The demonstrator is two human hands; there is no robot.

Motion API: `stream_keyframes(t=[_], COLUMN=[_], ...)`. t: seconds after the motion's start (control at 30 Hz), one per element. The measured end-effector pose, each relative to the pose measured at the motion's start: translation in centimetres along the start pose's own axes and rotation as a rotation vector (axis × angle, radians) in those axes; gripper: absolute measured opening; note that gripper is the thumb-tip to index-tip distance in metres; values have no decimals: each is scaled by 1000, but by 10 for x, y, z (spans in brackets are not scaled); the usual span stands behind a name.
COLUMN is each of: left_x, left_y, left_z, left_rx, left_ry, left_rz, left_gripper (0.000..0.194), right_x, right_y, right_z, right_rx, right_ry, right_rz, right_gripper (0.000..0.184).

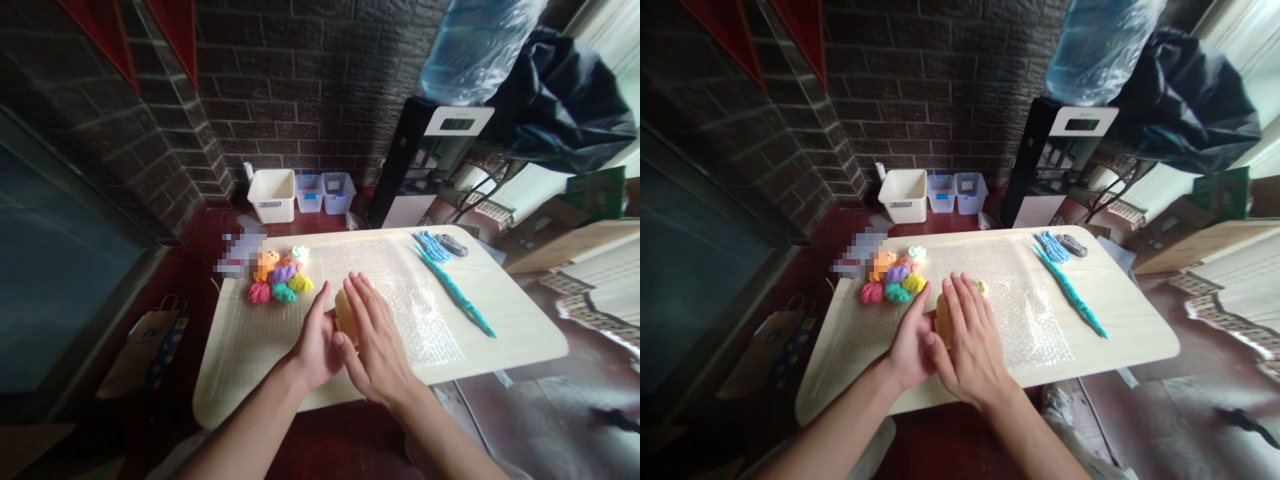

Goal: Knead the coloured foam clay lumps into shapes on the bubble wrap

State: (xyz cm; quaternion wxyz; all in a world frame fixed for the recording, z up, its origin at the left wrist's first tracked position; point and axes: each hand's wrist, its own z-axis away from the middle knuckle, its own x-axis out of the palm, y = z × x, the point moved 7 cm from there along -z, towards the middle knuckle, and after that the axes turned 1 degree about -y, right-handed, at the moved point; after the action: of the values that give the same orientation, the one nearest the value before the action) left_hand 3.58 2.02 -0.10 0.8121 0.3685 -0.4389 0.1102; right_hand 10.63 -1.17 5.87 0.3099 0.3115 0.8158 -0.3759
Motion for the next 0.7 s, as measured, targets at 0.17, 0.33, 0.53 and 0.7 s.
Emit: stream_keyframes(t=[0.17,0.33,0.53,0.7], left_x=[16,10,21,21], left_y=[-16,-13,-8,-11], left_z=[2,9,14,12], left_rx=[-26,-128,-146,-90], left_ry=[-107,-47,-118,-128], left_rz=[69,20,91,16], left_gripper=[71,80,82,80], right_x=[21,14,5,3], right_y=[9,11,9,9], right_z=[8,9,6,6], right_rx=[41,93,130,179], right_ry=[-100,-158,-141,-96], right_rz=[-41,-203,-361,-449], right_gripper=[67,60,60,58])
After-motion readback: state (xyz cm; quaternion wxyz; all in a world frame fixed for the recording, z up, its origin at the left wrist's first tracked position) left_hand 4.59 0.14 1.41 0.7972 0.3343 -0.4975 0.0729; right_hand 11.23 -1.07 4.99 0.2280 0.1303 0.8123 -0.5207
